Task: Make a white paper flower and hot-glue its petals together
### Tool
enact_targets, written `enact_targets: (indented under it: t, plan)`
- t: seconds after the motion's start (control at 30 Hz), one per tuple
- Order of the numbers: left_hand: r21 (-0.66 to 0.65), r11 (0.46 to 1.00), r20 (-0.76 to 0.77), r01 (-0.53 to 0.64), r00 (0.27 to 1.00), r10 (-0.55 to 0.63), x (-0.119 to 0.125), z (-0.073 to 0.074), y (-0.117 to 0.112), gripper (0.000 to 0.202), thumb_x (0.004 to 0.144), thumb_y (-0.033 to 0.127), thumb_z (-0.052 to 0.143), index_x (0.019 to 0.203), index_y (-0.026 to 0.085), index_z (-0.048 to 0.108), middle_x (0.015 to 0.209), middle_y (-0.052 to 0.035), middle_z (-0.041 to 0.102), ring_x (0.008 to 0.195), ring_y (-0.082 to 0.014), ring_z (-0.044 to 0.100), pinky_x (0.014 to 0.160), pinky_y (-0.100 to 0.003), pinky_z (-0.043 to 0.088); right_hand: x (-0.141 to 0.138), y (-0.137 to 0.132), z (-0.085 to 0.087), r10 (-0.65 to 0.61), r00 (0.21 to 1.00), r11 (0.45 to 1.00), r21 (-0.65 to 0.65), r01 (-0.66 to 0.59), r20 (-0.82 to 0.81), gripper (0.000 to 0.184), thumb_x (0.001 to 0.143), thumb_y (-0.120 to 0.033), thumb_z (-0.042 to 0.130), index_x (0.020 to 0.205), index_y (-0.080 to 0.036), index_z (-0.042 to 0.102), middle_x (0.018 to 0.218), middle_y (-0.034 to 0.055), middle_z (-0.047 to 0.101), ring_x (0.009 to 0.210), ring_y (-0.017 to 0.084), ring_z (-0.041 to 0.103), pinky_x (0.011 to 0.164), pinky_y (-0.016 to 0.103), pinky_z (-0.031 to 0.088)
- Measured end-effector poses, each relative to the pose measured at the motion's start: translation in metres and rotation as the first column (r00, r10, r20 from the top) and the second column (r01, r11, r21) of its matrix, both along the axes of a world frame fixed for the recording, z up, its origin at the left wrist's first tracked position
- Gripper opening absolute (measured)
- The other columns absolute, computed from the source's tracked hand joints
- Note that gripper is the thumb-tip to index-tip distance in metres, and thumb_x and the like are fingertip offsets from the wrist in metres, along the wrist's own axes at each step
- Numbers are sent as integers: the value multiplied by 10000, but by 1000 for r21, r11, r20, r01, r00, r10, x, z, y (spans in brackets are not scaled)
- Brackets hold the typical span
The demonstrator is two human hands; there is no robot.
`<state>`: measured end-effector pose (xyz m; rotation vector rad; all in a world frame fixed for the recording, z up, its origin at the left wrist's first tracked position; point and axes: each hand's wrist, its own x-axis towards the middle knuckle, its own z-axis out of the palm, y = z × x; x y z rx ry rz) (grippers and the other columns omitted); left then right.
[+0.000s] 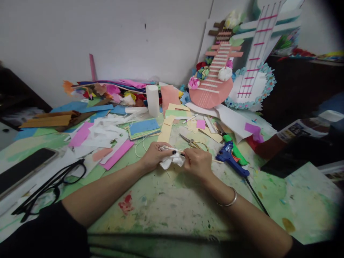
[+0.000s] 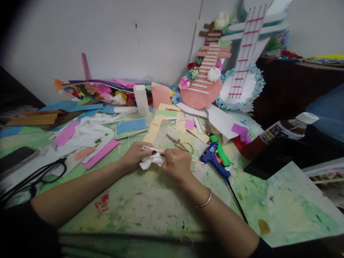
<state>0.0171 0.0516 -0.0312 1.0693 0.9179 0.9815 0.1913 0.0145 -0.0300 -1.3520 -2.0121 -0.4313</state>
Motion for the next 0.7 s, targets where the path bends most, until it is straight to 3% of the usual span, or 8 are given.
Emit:
enact_targets:
  t: [0.23, 0.4, 0.53, 0.7]
  plan:
    - [12, 1000, 4, 18, 1000, -18, 0, -2, 0, 222, 547, 253, 815, 659, 97, 706, 521, -3, 612, 451, -67, 465, 440, -183, 292, 1, -1, -2, 4, 1000, 1000, 4, -4, -8, 203, 722, -150, 492, 532, -174, 560, 471, 0, 545, 474, 105, 414, 503, 264, 125]
    - [17, 1000, -16, -15, 1000, 15, -1, -5, 0, 230, 541, 268, 813, 646, 103, 692, 508, 6, 592, 437, -64, 444, 434, -187, 285, -1, 0, 2, -26, 1000, 985, -171, 29, 16, 218, 768, -203, 494, 575, -176, 592, 528, 23, 590, 514, 118, 451, 514, 272, 132]
    - [52, 998, -63, 21, 998, -18, -3, -5, 4, 261, 541, 300, 812, 663, 105, 689, 530, 0, 596, 443, -68, 445, 436, -189, 288, 1, -1, 13, -28, 1000, 916, -399, 31, 12, 240, 823, -244, 473, 638, -187, 615, 624, 34, 655, 563, 133, 504, 524, 273, 158]
    - [131, 985, -191, 116, 977, -90, -6, -1, 7, 270, 567, 314, 794, 705, 94, 721, 567, -15, 603, 476, -76, 443, 452, -193, 285, 9, 0, 24, -27, 1000, 813, -581, 21, -2, 255, 843, -263, 466, 665, -202, 638, 620, 39, 660, 564, 149, 504, 536, 275, 183]
